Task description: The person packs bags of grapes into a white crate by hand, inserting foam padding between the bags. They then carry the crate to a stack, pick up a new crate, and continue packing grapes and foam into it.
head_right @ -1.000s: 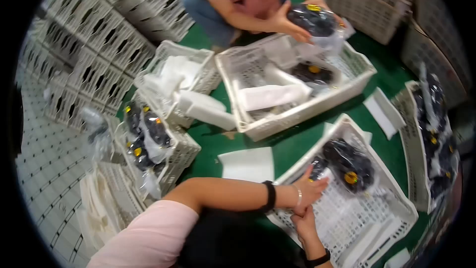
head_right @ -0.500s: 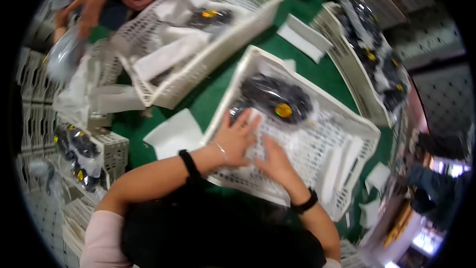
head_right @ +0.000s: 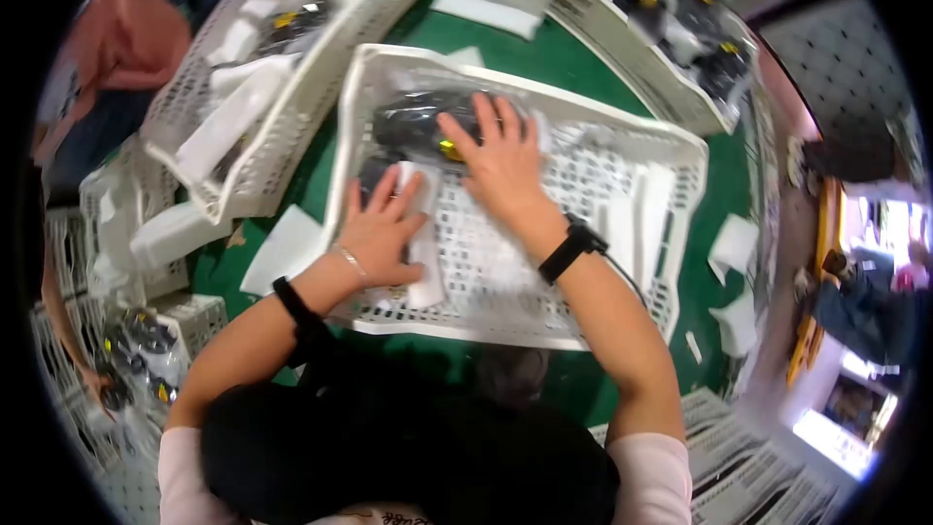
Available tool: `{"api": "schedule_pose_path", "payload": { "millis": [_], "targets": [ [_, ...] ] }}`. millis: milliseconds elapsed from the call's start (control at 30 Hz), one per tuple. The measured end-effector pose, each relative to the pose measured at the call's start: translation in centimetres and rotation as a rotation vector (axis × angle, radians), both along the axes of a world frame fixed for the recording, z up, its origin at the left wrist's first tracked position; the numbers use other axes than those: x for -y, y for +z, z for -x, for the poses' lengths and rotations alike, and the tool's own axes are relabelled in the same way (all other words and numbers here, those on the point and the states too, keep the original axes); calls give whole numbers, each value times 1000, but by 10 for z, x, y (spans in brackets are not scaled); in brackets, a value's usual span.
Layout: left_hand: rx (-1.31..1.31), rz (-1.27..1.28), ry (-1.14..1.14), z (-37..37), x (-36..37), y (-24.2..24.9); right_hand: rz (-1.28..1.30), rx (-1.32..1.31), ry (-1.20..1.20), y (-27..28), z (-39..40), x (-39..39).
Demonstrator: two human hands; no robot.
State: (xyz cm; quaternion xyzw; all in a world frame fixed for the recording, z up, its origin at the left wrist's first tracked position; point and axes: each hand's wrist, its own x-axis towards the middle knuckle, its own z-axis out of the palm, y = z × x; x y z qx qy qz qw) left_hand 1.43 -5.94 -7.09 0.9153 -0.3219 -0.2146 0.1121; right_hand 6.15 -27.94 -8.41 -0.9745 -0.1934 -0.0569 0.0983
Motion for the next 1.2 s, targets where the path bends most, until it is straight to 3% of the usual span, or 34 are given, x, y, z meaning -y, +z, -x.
{"api": "schedule_pose_path", "payload": {
  "millis": [100,233,300,400,467,567,633,667,800,833,900,933,967,1033,1100,1133,1167,1200],
  "targets": [
    [18,-24,-5,-2,4,3,-93,-144,-130,29,52,26],
    [34,4,22,0,7,3,145,-512,-623,27,117,111],
    [82,7,31,2,8,-2,21,-591,-736,22,128,145],
    [118,-1,27,7,6,-6,-217,-314,-581,-16,138,171],
    [135,45,-1,8,3,-11,-341,-403,-558,-21,139,161],
    [186,110,-24,3,0,-31,-271,-592,-676,-21,133,152],
    [83,19,25,2,4,-18,-276,-436,-797,-44,133,155],
    [60,34,41,3,6,-16,-110,-403,-889,-17,132,145],
    [-30,0,95,4,14,-2,37,-384,-851,-26,131,156],
    [70,-135,-14,4,15,10,84,-355,-837,-25,130,154],
    [283,-414,-232,11,27,47,-104,-537,-840,-18,130,159],
    [175,-450,-192,10,36,66,-218,-635,-813,-22,127,165],
    [87,-297,-88,10,29,56,-330,-731,-779,-26,122,169],
    [-94,9,121,7,12,13,-374,-623,-726,-38,121,163],
    [-7,54,55,3,-1,-21,-409,-466,-690,-64,126,158],
    [88,227,11,3,-11,-46,-448,-368,-659,-80,136,150],
    [92,218,-55,-2,-2,-21,-433,-411,-624,-64,135,151],
    [149,173,-126,-3,-6,-30,-369,-417,-596,-44,132,150]
  ]
}}
